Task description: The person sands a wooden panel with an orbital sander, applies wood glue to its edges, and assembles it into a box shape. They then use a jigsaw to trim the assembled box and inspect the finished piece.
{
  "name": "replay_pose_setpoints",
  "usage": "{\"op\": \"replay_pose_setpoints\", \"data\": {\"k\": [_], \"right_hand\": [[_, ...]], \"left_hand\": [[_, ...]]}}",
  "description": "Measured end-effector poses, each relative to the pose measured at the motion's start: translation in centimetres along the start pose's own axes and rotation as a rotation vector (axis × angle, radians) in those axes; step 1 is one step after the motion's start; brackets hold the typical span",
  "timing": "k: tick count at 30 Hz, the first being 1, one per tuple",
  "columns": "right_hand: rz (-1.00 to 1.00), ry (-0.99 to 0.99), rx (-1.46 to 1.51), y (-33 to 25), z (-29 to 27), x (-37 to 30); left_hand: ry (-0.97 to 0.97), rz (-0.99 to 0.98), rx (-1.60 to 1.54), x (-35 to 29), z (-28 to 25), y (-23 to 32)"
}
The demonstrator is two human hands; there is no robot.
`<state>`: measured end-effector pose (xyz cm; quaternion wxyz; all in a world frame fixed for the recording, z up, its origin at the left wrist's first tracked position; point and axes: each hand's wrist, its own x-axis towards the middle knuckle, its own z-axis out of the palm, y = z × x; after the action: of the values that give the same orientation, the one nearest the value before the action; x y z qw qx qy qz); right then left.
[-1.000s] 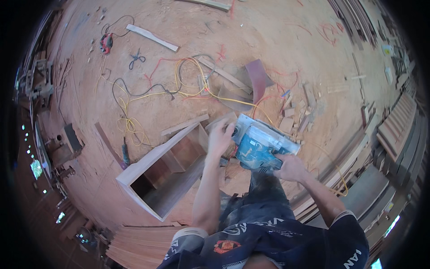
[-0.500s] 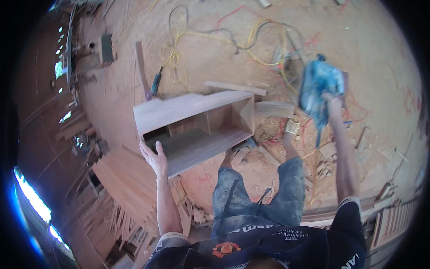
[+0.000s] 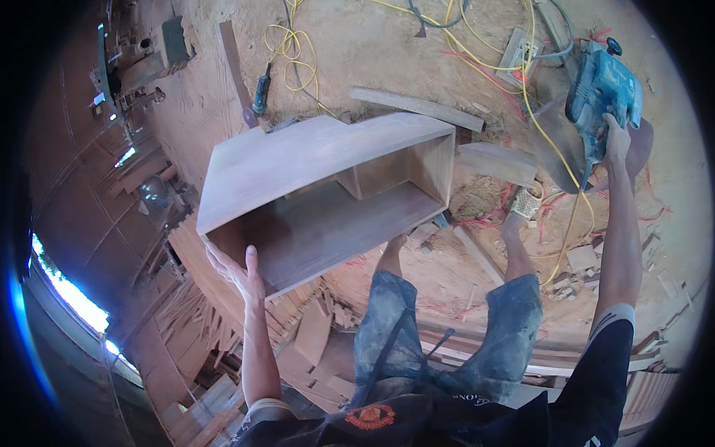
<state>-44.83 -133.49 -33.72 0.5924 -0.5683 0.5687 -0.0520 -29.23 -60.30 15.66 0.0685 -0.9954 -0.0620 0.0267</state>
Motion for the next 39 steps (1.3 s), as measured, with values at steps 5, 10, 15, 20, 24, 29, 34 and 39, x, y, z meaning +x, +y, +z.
{"op": "replay_pose_setpoints", "data": {"k": [5,10,15,20,24,29,34,39], "right_hand": [[0.121,-0.064,0.103,5.1,-2.6,0.4],[0.265,-0.117,0.168,6.4,-5.0,-0.3],[-0.130,0.225,-0.160,0.8,-0.6,-6.6],[-0.328,-0.787,-0.194,-10.3,21.0,-26.7],[-0.356,-1.434,-0.145,-21.9,40.9,-47.1],[-0.407,-1.760,-0.407,-26.3,55.9,-58.9],[-0.201,-1.514,-0.901,-22.4,56.0,-54.2],[-0.252,-1.214,-0.918,-22.1,48.5,-53.3]], "left_hand": [[-0.038,0.020,0.014,0.2,-0.2,0.1],[-0.075,0.024,0.026,0.1,-0.7,0.1],[-0.126,0.004,-0.024,0.1,-1.9,0.1],[-0.151,0.068,-0.111,0.1,-3.9,0.4],[-0.255,0.118,-0.254,0.5,-6.3,-0.7],[-0.267,0.339,-0.663,2.2,-7.8,-7.9],[-0.232,0.241,-0.793,2.6,-1.8,-20.0],[0.175,-1.077,-1.660,-2.3,15.0,-28.9]]}}
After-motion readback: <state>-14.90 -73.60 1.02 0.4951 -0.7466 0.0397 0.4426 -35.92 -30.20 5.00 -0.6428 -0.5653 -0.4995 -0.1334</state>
